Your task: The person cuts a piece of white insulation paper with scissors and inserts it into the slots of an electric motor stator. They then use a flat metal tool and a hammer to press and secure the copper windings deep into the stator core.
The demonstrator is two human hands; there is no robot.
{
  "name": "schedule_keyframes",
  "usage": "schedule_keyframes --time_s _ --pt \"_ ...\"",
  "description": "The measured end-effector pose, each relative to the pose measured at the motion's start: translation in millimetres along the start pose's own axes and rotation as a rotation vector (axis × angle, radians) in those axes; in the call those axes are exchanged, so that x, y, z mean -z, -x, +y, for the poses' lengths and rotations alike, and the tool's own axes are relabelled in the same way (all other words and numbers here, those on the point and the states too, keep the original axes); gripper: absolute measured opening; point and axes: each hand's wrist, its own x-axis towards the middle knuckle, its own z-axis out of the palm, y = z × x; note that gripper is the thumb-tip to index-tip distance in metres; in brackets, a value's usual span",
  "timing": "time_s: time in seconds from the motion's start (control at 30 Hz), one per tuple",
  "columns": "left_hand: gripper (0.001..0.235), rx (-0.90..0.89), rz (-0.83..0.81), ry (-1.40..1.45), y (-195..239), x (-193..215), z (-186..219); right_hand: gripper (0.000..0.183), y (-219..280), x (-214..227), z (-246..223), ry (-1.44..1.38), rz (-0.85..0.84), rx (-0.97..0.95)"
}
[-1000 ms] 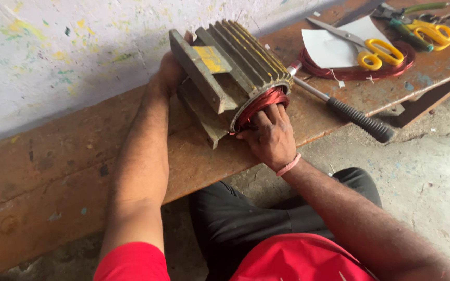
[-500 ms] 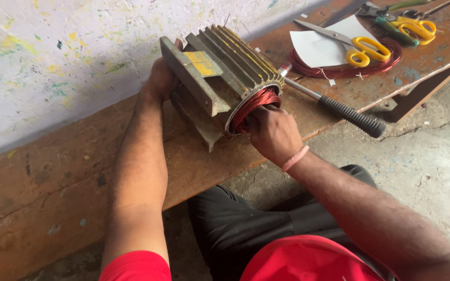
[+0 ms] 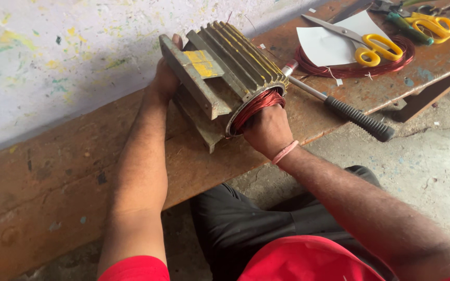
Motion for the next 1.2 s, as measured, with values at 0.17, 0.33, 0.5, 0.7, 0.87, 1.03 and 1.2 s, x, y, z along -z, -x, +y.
schedule_keyframes --time_s 0.17,0.33,0.5,0.7,0.87,1.03,1.2 --pt "0.088 -0.04 0.058 -0.062 -3.3 3.5 -0.9 0.007 -3.4 8.7 -2.4 0.035 -0.021 0.104" --pt "0.079 -0.12 0.053 -0.141 -6.4 7.1 -5.2 0.02 30.4 42.9 -30.2 0.058 -0.044 0.122" --pt "0.077 -0.153 0.046 -0.06 -12.8 5.8 -7.4 0.045 27.3 49.3 -45.5 -0.02 0.043 0.154" --pt "0.076 0.005 0.039 -0.017 -5.0 1.7 3.8 0.042 31.0 32.0 -38.8 -0.03 0.143 0.119" --pt "0.07 0.051 0.005 0.12 -7.3 1.4 3.9 0.045 29.1 34.0 -40.5 -0.042 0.186 0.184" --pt "0.065 -0.038 0.027 0.102 -7.9 3.2 -5.3 0.036 34.7 52.2 -46.0 -0.018 0.102 0.063" --pt "0.063 0.077 -0.037 0.188 -6.1 7.6 -4.2 0.01 21.1 66.8 -40.5 0.016 0.077 -0.078"
